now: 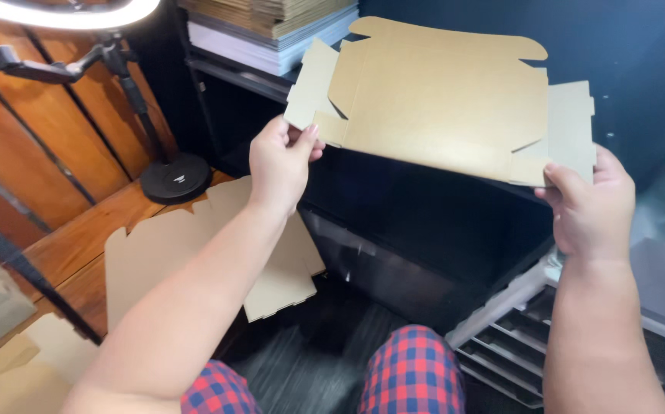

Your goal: The person picks up flat, pre-cut cardboard pieces from a wooden surface and stacks them onto a black shelf. The person repeatedly lifts the cardboard sheets and places them in a neat pile on the shelf.

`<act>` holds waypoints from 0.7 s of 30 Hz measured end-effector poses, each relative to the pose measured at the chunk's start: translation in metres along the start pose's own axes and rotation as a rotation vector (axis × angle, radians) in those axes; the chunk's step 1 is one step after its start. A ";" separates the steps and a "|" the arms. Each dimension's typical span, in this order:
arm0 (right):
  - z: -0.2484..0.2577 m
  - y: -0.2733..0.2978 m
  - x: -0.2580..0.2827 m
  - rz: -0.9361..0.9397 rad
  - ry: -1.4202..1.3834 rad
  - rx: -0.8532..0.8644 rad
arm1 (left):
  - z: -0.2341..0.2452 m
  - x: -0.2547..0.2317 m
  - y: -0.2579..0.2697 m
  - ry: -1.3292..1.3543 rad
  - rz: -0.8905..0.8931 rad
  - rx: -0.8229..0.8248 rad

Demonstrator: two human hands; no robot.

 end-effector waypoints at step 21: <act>0.009 -0.106 -0.040 0.044 0.417 0.009 | -0.046 0.056 -0.195 -0.413 -0.043 0.035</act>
Point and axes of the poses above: each hand's wrist, its own y-axis away from the middle knuckle, its own z-axis out of the back of the hand, x = y × z, the point moved 5 cm from there along -y, towards the middle knuckle, and after that the axes turned 12 degrees about x, right-handed, at the moved point
